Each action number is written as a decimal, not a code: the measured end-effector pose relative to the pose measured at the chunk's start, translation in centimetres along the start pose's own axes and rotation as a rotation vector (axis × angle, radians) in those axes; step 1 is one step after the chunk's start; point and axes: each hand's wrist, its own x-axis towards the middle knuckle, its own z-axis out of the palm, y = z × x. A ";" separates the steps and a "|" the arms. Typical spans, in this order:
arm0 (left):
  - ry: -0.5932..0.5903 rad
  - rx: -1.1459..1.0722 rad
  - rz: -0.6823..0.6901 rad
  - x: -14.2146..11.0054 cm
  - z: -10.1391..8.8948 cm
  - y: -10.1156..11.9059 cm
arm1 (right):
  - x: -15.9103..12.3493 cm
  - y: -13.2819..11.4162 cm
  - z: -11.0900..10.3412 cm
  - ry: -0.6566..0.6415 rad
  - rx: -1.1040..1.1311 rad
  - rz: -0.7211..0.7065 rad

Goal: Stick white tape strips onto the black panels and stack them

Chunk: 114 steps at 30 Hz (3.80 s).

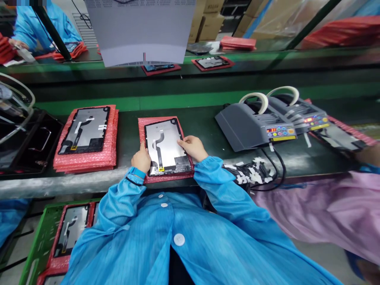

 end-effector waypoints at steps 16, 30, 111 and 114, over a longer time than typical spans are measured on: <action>-0.030 -0.094 0.045 -0.2 -0.5 -0.9 | 0.3 -1.9 -2.3 0.011 0.501 -0.060; -0.064 -0.060 0.196 0.9 -0.4 -2.2 | -0.8 -2.8 0.2 -0.105 -0.661 -0.124; 0.236 0.114 0.978 8.6 0.4 0.9 | -2.9 14.8 -16.6 0.772 0.734 0.222; 0.235 0.130 0.916 8.1 0.0 1.0 | -2.5 14.7 -16.4 0.871 0.632 0.133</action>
